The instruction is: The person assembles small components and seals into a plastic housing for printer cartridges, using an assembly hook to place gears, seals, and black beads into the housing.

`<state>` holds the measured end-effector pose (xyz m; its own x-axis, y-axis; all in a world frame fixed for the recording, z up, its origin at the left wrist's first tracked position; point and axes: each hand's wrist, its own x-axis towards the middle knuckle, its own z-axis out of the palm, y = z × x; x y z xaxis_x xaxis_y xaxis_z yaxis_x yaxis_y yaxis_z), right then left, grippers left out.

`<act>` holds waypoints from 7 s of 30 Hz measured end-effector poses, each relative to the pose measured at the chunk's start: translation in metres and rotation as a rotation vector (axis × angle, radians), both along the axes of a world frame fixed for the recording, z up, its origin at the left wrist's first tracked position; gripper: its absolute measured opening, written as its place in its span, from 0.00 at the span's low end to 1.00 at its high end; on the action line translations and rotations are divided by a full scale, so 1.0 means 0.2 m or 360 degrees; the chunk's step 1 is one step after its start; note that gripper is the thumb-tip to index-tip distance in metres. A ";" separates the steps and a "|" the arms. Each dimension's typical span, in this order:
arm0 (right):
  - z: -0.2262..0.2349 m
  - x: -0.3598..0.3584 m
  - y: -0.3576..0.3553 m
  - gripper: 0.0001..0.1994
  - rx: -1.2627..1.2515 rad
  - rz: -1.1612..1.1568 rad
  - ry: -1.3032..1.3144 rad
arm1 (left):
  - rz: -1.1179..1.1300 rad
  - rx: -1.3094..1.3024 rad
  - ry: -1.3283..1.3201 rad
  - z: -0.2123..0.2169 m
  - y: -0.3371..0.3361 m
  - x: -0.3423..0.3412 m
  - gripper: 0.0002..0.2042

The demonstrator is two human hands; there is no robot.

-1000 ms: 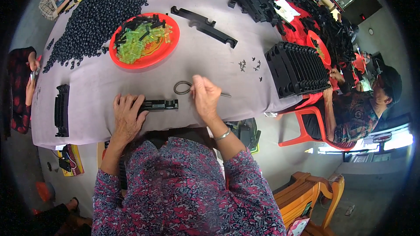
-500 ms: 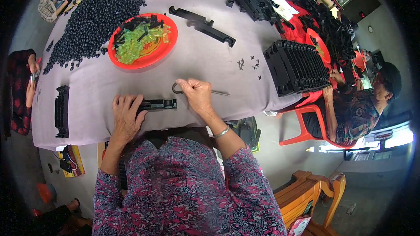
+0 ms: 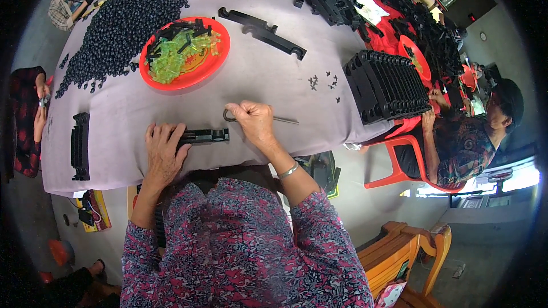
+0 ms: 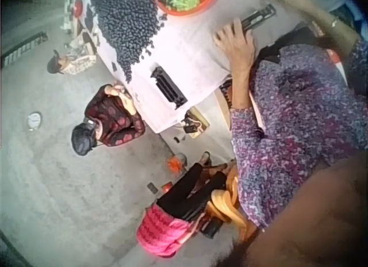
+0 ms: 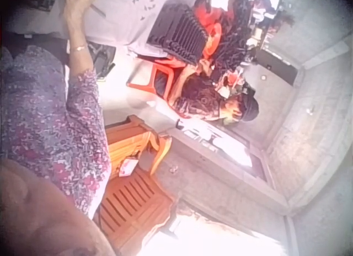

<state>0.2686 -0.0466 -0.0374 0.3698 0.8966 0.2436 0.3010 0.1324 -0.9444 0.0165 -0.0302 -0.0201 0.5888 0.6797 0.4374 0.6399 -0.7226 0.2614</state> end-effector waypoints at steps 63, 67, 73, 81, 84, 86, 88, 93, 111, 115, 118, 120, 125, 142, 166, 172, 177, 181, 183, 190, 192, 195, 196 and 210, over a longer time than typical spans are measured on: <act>-0.03 -0.02 -0.01 0.20 0.0040 0.0138 -0.0140 | -0.0008 -0.0036 -0.0026 0.00 0.01 0.00 0.22; -0.05 -0.03 0.00 0.20 0.0045 0.0142 -0.0131 | 0.0001 -0.0019 -0.0008 -0.01 0.01 -0.01 0.22; -0.07 -0.05 0.00 0.20 0.0080 0.0203 0.0098 | 0.0018 -0.0055 -0.0028 -0.01 -0.01 -0.03 0.23; 0.01 0.02 0.00 0.16 -0.0061 0.0176 0.0313 | -0.0026 -0.0084 -0.0141 -0.03 0.01 -0.01 0.23; 0.11 0.00 0.06 0.12 0.0015 0.0155 0.0222 | -0.0021 -0.0063 -0.0166 -0.04 0.01 -0.02 0.23; 0.15 0.01 0.15 0.08 0.0133 0.0143 0.0023 | -0.0016 -0.0070 -0.0174 -0.05 0.01 -0.03 0.23; 0.15 0.05 0.28 0.05 0.0083 0.0117 -0.0042 | -0.0011 -0.0060 -0.0165 -0.05 0.01 -0.03 0.23; 0.13 0.11 0.62 0.04 0.0320 0.0113 -0.0800 | -0.0018 -0.0046 -0.0144 -0.05 0.01 -0.04 0.23; 0.16 -0.01 1.03 0.19 -0.0586 -0.0104 -0.1762 | -0.0003 -0.0033 -0.0186 -0.08 0.03 -0.03 0.23; 0.18 -0.01 1.04 0.21 -0.0829 -0.0005 -0.1824 | -0.0013 -0.0019 -0.0177 -0.08 0.02 -0.03 0.24; 0.16 0.01 1.03 0.21 -0.0816 0.0018 -0.1761 | -0.0014 -0.0013 -0.0198 -0.08 0.01 -0.03 0.25; 0.16 0.04 1.00 0.21 -0.0752 0.0016 -0.1713 | -0.0019 -0.0010 -0.0230 -0.08 0.01 -0.02 0.26; 0.20 0.04 0.79 0.16 -0.0356 0.0383 -0.1045 | 0.0005 -0.0033 -0.0308 -0.06 0.01 -0.03 0.31; 0.36 -0.26 0.00 0.06 -0.0245 0.1002 -0.0907 | -0.0081 -0.0127 -0.0337 -0.02 0.01 -0.04 0.31; 0.22 -0.39 -0.03 0.03 -0.0123 0.0519 -0.0715 | -0.0055 -0.0085 -0.0494 -0.03 0.04 -0.10 0.20; 0.22 -0.40 -0.04 0.02 -0.0167 0.0512 -0.0717 | -0.0089 -0.0132 -0.0525 -0.01 0.04 -0.09 0.19; 0.18 -0.40 -0.03 0.03 -0.0061 0.0521 -0.0771 | -0.0124 -0.0350 -0.0682 -0.01 0.06 -0.07 0.15; 0.18 -0.42 -0.03 0.03 -0.0050 0.0492 -0.0724 | -0.0190 -0.0738 -0.0520 0.04 0.11 -0.07 0.12; 0.17 -0.42 -0.03 0.03 -0.0039 0.0498 -0.0714 | -0.0206 -0.0775 -0.0458 0.06 0.14 -0.07 0.11; 0.18 -0.43 -0.03 0.03 -0.0044 0.0503 -0.0706 | -0.0540 -0.0932 -0.0214 0.06 0.28 -0.08 0.10; 0.18 -0.43 -0.03 0.03 -0.0036 0.0504 -0.0720 | -0.0609 -0.0994 -0.0159 0.06 0.29 -0.08 0.12; 0.19 -0.45 -0.03 0.03 -0.0022 0.0505 -0.0712 | -0.0541 -0.0976 -0.0183 0.04 0.27 -0.09 0.12; 0.19 -0.45 -0.03 0.03 -0.0014 0.0509 -0.0688 | -0.0543 -0.0923 -0.0242 0.01 0.27 -0.10 0.11; 0.19 -0.34 -0.06 0.05 -0.0011 0.0199 -0.0801 | -0.0483 -0.0808 -0.0350 -0.01 0.26 -0.09 0.09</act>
<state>0.2014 -0.0591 0.0006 0.0984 0.9287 0.3575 0.7005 0.1905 -0.6878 -0.0006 0.0215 -0.0222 0.7210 0.6511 0.2369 0.3180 -0.6147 0.7218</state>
